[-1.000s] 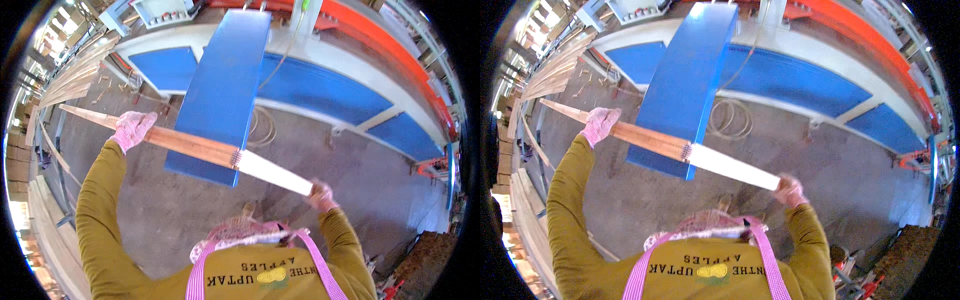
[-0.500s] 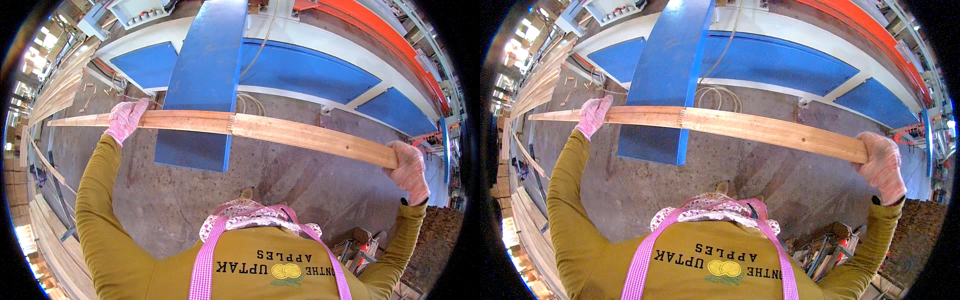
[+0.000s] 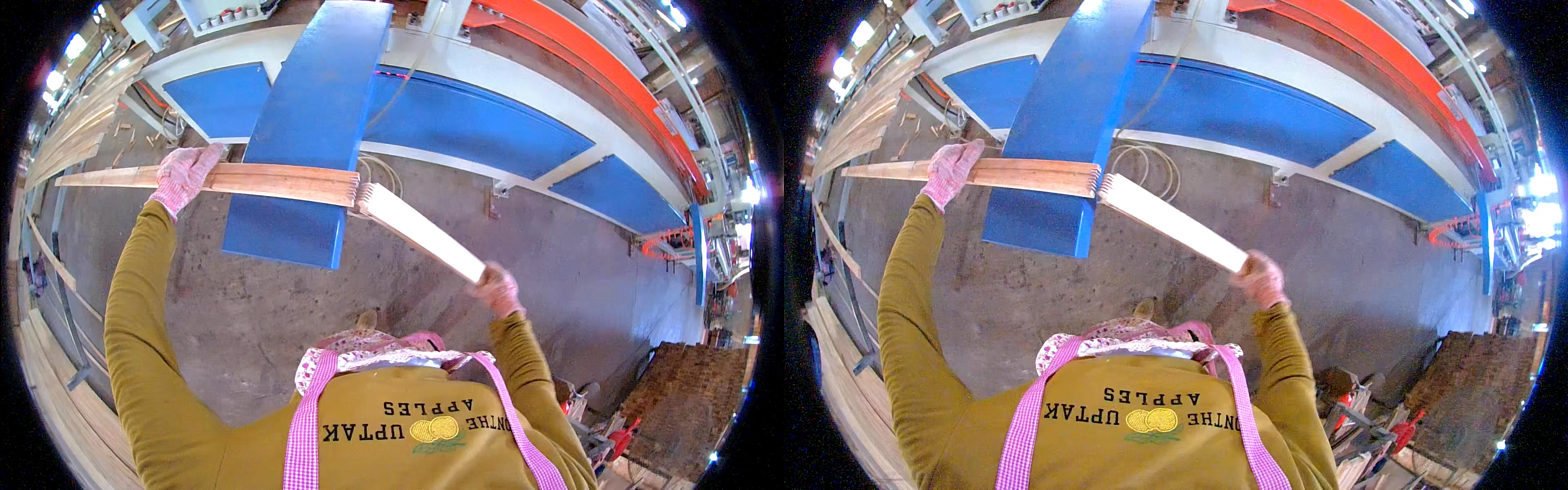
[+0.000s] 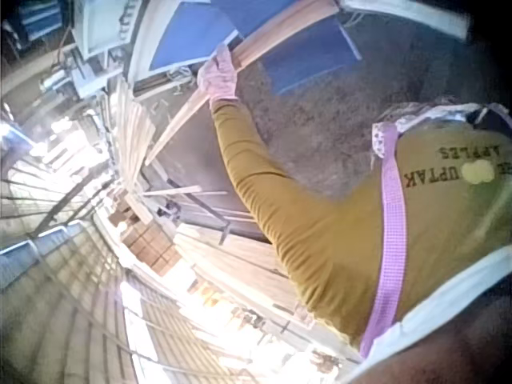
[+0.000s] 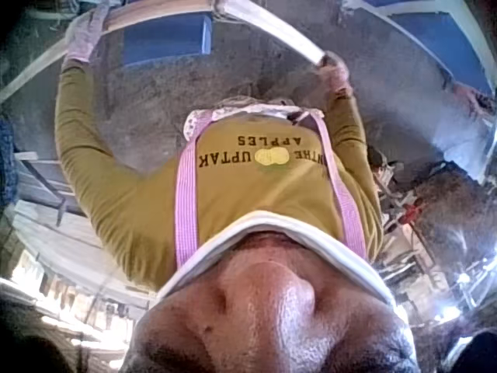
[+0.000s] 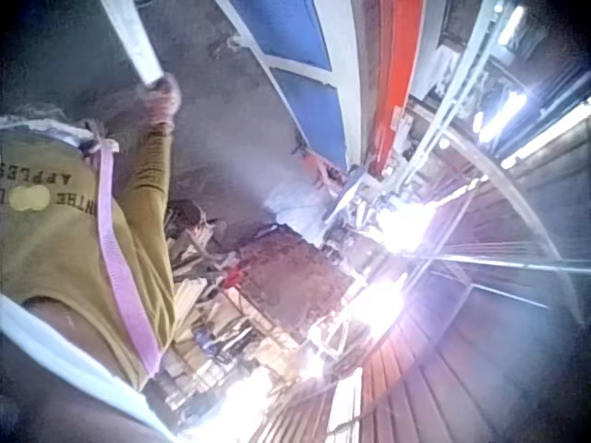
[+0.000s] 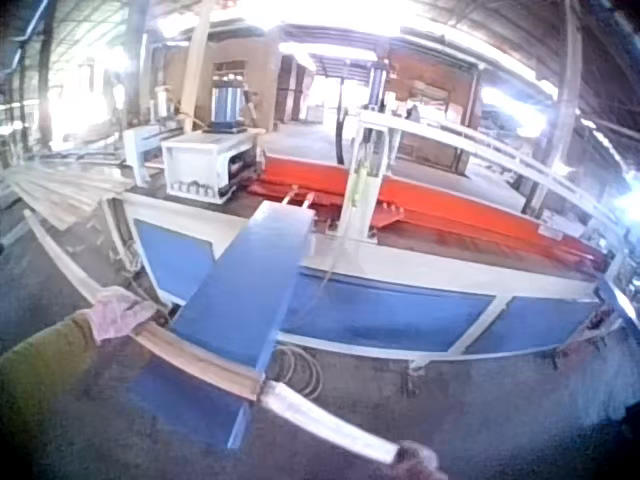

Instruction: The person picks up long wooden planks from a stack and carries them to a workbench. They break the planks in half by hand and place the resulting pieces onto a pile on the table.

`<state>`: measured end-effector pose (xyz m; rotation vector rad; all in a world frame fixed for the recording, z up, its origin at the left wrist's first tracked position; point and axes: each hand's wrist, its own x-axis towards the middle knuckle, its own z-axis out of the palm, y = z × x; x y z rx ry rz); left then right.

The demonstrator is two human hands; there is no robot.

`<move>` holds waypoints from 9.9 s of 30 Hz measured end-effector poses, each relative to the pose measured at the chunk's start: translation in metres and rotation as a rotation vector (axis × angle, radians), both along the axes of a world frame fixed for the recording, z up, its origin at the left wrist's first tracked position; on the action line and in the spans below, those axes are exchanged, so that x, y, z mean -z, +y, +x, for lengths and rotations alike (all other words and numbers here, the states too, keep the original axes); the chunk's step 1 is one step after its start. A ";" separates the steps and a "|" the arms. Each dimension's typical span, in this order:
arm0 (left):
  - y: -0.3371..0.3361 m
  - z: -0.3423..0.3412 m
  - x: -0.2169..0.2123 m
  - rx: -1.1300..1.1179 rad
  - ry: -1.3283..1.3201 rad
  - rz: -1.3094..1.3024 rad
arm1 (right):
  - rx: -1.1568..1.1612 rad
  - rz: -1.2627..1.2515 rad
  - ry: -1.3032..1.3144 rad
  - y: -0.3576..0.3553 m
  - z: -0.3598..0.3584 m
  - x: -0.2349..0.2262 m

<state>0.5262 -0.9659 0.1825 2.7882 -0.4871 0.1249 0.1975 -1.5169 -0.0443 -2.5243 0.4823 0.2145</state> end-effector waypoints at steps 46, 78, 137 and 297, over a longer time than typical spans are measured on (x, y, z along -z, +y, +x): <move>-0.264 -0.300 -0.030 0.830 1.374 -1.211 | 0.642 0.046 -0.437 0.129 -0.292 -0.020; -0.491 -0.558 -0.025 0.742 1.633 -0.747 | 1.057 0.027 -0.396 0.137 -0.427 -0.159; -0.527 -0.634 0.160 0.294 1.650 0.111 | 1.181 -0.074 0.415 -0.096 -0.840 -0.088; -0.286 -0.105 0.001 0.748 -0.079 -0.103 | 1.188 -0.933 -0.127 0.061 -0.483 -0.187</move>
